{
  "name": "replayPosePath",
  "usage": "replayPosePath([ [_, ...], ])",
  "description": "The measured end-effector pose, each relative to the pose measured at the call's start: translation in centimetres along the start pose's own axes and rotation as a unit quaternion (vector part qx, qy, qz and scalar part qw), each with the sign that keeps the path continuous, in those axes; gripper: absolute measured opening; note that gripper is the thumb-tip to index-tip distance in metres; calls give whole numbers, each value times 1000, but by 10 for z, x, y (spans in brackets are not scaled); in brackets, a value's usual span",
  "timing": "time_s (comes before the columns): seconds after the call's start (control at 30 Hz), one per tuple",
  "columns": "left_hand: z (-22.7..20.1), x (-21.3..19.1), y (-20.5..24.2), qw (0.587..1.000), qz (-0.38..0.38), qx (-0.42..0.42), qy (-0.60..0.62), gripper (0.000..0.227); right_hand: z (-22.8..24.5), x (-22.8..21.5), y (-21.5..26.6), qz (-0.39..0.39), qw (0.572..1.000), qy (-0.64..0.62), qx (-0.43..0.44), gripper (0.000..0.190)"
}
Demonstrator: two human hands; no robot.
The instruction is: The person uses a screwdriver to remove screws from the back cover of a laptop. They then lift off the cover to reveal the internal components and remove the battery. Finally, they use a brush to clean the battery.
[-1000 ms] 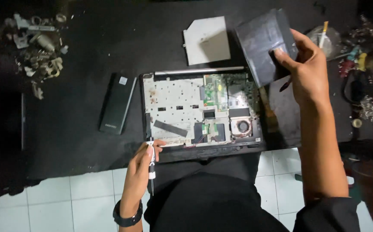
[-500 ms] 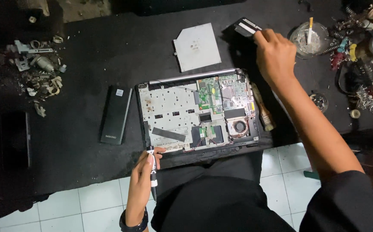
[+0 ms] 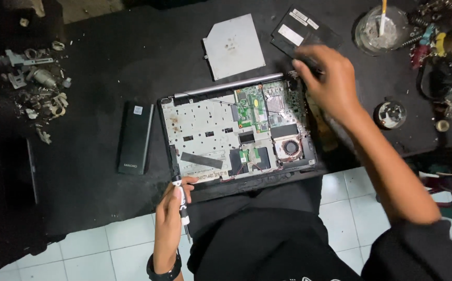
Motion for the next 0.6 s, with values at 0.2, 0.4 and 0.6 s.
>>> replayPosePath([
  [0.2, -4, 4, 19, 983, -111, 10, 147, 38, 153, -82, 86, 86, 884, -459, 9, 42],
  [0.4, -16, 19, 3, 976, -60, 34, 208, 47, 163, -69, 150, 290, 660, -691, -53, 59],
  [0.6, -22, 22, 4, 986, -67, -11, 149, 27, 149, -53, 152, 281, 709, -646, -34, 46],
])
Point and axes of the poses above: each hand's wrist, its own y-axis away from the middle knuckle, its own x-axis out of the palm, z = x × y, the point moved 2 cm from there along -y, towards the middle knuckle, and after that the axes turned 3 degrees about x, right-handed, at the moved point
